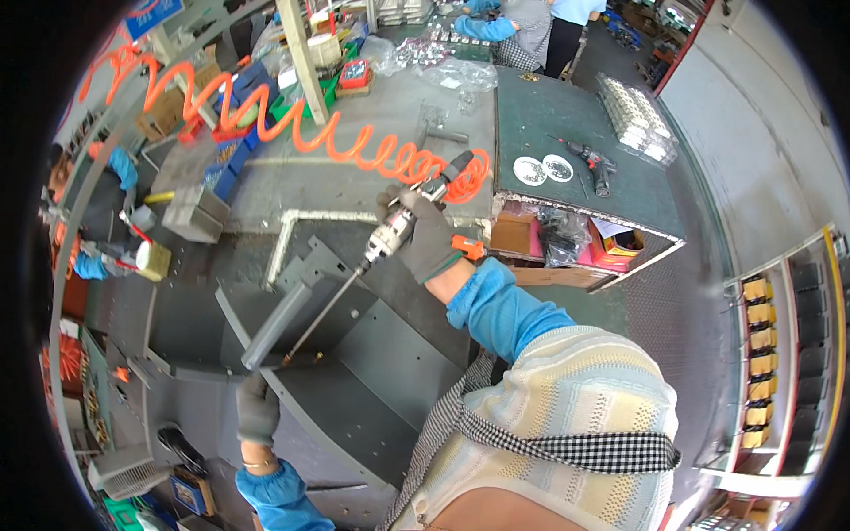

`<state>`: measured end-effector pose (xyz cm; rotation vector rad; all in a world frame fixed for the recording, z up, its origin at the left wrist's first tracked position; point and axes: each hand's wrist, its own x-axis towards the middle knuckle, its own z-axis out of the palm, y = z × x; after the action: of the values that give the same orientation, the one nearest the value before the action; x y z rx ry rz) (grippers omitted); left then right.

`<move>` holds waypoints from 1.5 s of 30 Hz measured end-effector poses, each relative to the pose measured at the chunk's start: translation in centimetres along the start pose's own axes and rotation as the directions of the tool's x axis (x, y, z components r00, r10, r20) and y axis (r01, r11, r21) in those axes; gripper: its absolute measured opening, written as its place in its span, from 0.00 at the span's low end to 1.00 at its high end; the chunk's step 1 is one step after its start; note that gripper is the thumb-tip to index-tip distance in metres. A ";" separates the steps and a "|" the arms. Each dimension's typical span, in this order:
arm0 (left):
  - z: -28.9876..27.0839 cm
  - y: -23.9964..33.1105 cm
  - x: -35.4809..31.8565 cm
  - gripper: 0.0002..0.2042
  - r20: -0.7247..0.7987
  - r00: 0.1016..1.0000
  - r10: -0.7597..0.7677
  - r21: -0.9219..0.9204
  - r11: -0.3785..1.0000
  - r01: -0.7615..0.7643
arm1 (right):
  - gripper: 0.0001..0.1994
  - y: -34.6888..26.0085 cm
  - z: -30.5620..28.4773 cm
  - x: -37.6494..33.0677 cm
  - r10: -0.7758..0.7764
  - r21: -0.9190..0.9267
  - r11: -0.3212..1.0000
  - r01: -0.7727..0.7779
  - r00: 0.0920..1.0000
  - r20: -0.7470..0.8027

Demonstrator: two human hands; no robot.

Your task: The recorder uses a power screwdriver to assemble metal plates and components on a fabrication floor.

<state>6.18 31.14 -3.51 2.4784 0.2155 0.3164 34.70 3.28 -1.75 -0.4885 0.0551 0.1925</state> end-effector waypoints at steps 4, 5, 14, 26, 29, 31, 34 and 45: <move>-0.5 0.5 0.0 0.03 0.014 1.000 -0.020 -0.054 0.998 0.021 | 0.09 1.1 -3.6 1.0 0.155 0.045 0.987 -0.157 0.987 0.042; -0.3 -0.1 -0.3 0.03 -0.005 1.000 -0.014 -0.035 0.999 0.013 | 0.09 1.2 -3.6 1.0 0.119 0.011 0.993 -0.120 0.992 0.037; -0.1 0.2 -1.0 0.06 0.014 0.998 -0.058 0.019 0.998 0.058 | 0.15 0.0 -0.6 -0.4 0.086 0.063 0.994 -0.086 0.996 0.005; -0.2 0.3 -0.8 0.05 -0.039 0.994 -0.101 0.055 0.993 0.103 | 0.17 0.9 -2.6 0.3 0.234 0.133 0.961 -0.242 0.969 0.075; 0.4 -2.9 -1.6 0.04 -0.013 0.992 -0.122 0.086 0.989 0.123 | 0.13 0.5 -1.9 0.1 0.201 0.076 0.976 -0.203 0.979 0.026; 0.5 0.2 -0.5 0.04 -0.095 0.994 -0.053 -0.011 0.999 0.052 | 0.08 0.8 -2.0 0.1 0.091 0.111 0.989 -0.100 0.993 0.077; 0.6 -0.4 -0.6 0.05 -0.063 0.994 -0.091 0.015 0.996 0.092 | 0.06 0.4 -2.3 0.3 0.166 0.051 0.984 -0.172 0.980 0.109; 0.6 0.1 -0.8 0.06 -0.047 0.992 -0.114 0.028 0.993 0.115 | 0.09 1.1 -2.1 0.8 0.058 0.103 0.992 -0.069 0.993 0.104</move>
<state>5.53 30.51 -4.03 2.4787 0.3825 0.3233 35.25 3.37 -4.19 -0.3701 -0.0178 0.2751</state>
